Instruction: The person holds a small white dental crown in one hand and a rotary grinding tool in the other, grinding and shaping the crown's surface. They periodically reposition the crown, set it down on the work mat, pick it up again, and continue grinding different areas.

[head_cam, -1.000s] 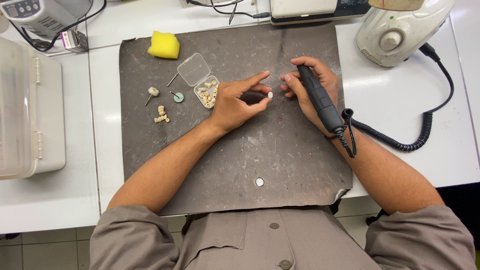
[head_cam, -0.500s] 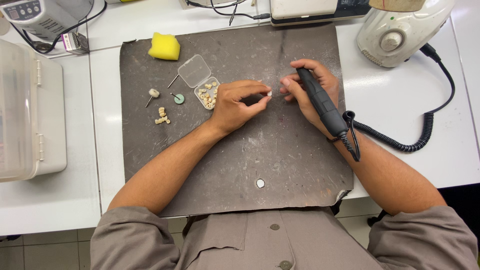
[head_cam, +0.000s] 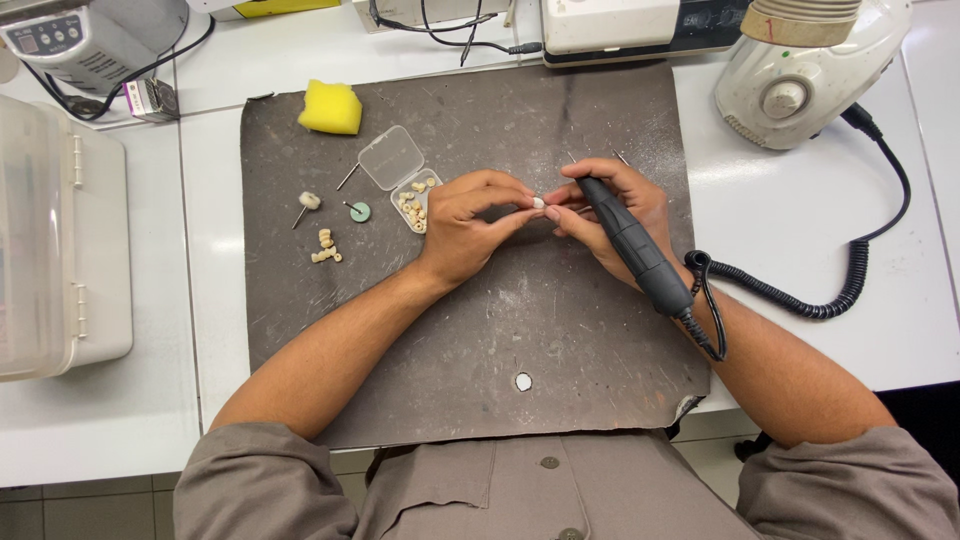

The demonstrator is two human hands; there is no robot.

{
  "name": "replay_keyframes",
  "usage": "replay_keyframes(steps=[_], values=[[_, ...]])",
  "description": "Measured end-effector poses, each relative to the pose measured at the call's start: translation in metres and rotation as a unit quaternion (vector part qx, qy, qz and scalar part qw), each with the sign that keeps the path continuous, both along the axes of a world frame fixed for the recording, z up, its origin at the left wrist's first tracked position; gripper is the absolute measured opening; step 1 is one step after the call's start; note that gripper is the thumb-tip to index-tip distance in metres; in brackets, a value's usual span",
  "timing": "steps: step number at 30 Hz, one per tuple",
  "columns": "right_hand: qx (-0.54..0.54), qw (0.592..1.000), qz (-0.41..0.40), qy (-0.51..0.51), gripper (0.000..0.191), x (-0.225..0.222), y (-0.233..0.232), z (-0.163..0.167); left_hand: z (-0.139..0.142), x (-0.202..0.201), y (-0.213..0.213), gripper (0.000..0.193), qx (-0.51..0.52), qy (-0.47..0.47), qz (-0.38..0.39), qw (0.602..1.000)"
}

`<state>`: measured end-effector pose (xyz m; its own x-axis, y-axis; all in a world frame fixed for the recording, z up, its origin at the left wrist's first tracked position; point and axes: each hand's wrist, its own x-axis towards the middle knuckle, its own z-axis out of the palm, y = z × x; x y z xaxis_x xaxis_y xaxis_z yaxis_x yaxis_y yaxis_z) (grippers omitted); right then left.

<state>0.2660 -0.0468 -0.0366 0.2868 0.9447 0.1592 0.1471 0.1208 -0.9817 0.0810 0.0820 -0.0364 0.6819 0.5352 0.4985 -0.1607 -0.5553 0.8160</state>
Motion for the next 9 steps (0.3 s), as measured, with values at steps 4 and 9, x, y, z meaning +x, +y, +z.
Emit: replay_keyframes(steps=[4,9], values=[[0.018,0.999,0.001,-0.027,0.039,0.0001,-0.002,-0.0026,-0.0002,-0.002,-0.0045,0.014,0.007,0.003,-0.004,1.0],[0.045,0.999,0.004,-0.016,0.039,0.0015,-0.0065,-0.0003,0.0034,-0.0022,-0.0065,0.016,-0.032,-0.004,-0.019,0.999]])
